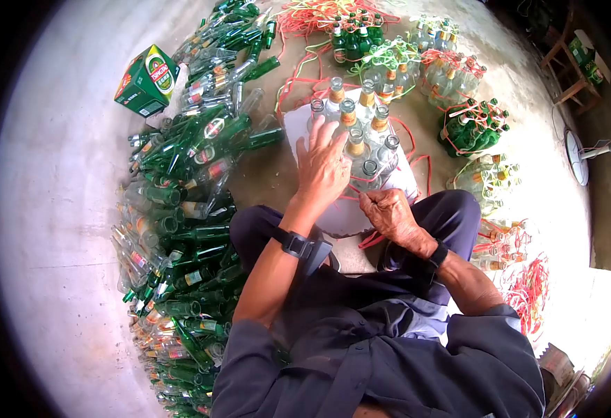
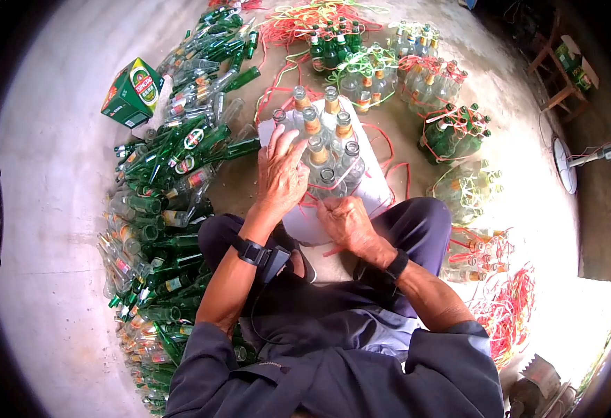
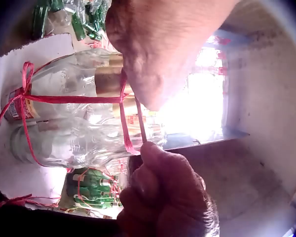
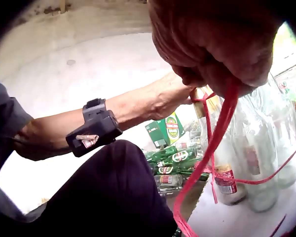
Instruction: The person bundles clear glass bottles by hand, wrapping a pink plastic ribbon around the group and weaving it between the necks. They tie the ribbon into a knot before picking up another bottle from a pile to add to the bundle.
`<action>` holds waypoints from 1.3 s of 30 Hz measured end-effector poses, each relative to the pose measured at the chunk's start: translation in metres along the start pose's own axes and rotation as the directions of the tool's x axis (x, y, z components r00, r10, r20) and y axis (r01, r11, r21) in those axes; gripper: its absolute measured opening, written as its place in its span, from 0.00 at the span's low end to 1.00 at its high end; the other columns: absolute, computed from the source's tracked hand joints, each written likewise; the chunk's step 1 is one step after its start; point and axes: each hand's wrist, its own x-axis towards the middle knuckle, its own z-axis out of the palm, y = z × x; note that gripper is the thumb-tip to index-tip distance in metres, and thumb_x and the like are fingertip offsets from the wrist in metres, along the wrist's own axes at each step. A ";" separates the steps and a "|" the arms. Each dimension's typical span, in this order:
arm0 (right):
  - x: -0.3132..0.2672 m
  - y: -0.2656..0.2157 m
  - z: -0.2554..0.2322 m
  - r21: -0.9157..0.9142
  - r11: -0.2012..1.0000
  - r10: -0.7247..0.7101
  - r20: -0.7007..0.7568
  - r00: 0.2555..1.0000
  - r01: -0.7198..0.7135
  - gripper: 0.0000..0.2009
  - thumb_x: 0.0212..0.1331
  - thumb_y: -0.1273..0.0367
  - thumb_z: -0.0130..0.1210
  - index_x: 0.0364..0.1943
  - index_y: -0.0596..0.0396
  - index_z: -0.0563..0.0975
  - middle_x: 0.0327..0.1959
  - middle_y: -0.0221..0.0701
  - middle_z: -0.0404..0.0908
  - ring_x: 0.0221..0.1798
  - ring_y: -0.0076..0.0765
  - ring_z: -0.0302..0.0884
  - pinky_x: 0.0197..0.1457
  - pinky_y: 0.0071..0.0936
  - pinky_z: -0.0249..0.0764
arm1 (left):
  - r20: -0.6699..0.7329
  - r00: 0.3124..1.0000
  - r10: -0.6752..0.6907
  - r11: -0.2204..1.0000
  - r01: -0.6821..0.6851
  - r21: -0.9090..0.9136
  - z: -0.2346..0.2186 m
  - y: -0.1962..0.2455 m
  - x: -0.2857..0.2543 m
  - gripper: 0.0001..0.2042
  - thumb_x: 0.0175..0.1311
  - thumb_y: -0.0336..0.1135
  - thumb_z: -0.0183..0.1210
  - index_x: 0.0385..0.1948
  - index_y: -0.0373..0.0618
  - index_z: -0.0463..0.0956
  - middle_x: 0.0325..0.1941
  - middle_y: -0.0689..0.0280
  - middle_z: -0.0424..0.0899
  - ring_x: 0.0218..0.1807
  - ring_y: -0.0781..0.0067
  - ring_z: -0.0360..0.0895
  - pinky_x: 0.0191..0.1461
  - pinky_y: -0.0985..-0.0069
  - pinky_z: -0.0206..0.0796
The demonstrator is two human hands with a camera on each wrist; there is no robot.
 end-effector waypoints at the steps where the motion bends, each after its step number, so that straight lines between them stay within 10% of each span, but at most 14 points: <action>1: 0.000 -0.002 -0.002 -0.065 0.997 -0.030 -0.013 0.999 0.029 0.12 0.61 0.71 0.53 0.21 0.64 0.72 0.18 0.50 0.68 0.19 0.54 0.72 0.26 0.39 0.71 | -0.010 1.000 0.003 1.000 -0.003 -0.015 0.001 -0.001 -0.001 0.21 0.51 0.27 0.55 0.50 0.39 0.77 0.61 0.58 0.71 0.72 0.52 0.58 0.65 0.55 0.57; 6: -0.008 -0.003 -0.008 0.012 0.998 0.059 0.004 0.998 -0.059 0.13 0.61 0.72 0.54 0.20 0.64 0.71 0.18 0.51 0.68 0.19 0.58 0.68 0.23 0.38 0.68 | 0.016 1.000 -0.007 0.998 0.008 -0.058 0.008 -0.006 -0.003 0.21 0.50 0.31 0.61 0.50 0.41 0.76 0.64 0.59 0.67 0.74 0.54 0.54 0.65 0.47 0.51; 14: -0.004 -0.011 -0.019 -0.203 0.938 -0.290 -0.024 0.957 0.280 0.17 0.63 0.72 0.55 0.16 0.62 0.68 0.13 0.44 0.66 0.14 0.45 0.66 0.21 0.37 0.63 | -0.019 1.000 -0.012 0.998 0.010 -0.060 0.002 0.000 -0.001 0.17 0.54 0.28 0.55 0.47 0.39 0.78 0.62 0.57 0.70 0.72 0.51 0.57 0.64 0.55 0.57; 26: 0.036 -0.011 -0.056 -0.260 0.848 -0.476 0.011 0.879 0.462 0.15 0.58 0.76 0.57 0.16 0.61 0.67 0.15 0.46 0.67 0.18 0.56 0.67 0.21 0.41 0.61 | 0.036 0.998 -0.056 0.994 0.059 -0.093 0.005 -0.002 -0.003 0.17 0.56 0.27 0.53 0.48 0.38 0.77 0.65 0.59 0.67 0.75 0.53 0.52 0.68 0.53 0.54; 37: 0.048 0.028 -0.046 -0.262 0.929 -0.304 -0.136 0.943 0.261 0.16 0.62 0.71 0.56 0.18 0.64 0.70 0.15 0.49 0.66 0.18 0.58 0.62 0.21 0.41 0.62 | 0.012 1.000 -0.005 0.987 0.007 -0.162 0.007 -0.009 -0.001 0.16 0.60 0.29 0.52 0.50 0.39 0.75 0.65 0.57 0.67 0.74 0.49 0.53 0.67 0.53 0.55; 39: 0.044 0.032 -0.047 -0.311 0.947 -0.101 -0.063 0.993 0.077 0.14 0.61 0.69 0.55 0.20 0.63 0.74 0.19 0.47 0.76 0.24 0.56 0.76 0.28 0.43 0.71 | 0.033 0.999 -0.001 0.988 0.006 -0.153 0.007 -0.011 -0.001 0.16 0.63 0.30 0.49 0.50 0.38 0.75 0.65 0.56 0.67 0.74 0.48 0.53 0.68 0.54 0.54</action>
